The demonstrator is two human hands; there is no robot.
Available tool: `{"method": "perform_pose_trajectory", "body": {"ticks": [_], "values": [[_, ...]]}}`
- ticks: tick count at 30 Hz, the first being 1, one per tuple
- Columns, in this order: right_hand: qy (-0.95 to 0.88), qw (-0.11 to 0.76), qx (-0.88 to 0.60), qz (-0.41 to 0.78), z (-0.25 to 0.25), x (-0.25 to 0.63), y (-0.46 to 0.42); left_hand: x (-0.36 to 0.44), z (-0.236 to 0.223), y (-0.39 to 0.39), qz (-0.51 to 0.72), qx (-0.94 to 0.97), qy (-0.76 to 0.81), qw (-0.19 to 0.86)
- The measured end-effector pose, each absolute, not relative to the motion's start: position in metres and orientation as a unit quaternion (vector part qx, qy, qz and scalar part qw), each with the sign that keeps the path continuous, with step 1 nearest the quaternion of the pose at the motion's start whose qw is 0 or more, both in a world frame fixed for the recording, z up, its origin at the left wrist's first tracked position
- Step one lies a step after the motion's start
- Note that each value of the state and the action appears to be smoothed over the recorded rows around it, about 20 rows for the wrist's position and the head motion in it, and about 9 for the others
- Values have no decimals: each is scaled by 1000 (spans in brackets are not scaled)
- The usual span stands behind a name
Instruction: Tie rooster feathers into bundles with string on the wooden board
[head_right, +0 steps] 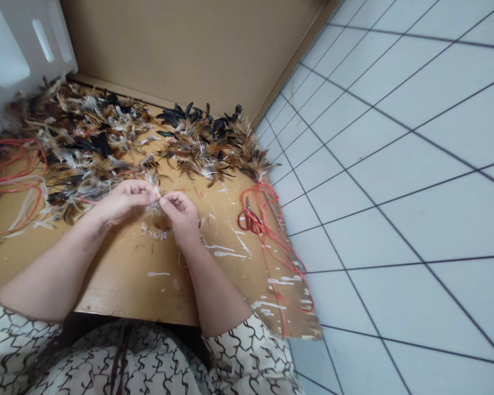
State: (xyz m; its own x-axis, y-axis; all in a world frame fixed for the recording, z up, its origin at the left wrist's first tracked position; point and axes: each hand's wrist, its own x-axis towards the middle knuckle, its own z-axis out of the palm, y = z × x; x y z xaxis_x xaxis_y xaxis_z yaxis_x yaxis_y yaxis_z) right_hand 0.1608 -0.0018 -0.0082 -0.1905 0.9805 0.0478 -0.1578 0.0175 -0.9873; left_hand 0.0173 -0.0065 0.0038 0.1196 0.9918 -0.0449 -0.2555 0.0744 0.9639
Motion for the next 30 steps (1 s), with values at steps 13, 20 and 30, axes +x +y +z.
{"method": "perform_pose_trajectory", "body": {"ticks": [13,20,30], "values": [[-474,525,-393,587,-11,162,3,20,2,-7,452,427,405,671],[-517,547,-400,524,-12,164,1,20,1,-7,485,396,403,668],[-725,502,-411,231,-12,168,-4,18,-2,-5,498,403,407,651]]}}
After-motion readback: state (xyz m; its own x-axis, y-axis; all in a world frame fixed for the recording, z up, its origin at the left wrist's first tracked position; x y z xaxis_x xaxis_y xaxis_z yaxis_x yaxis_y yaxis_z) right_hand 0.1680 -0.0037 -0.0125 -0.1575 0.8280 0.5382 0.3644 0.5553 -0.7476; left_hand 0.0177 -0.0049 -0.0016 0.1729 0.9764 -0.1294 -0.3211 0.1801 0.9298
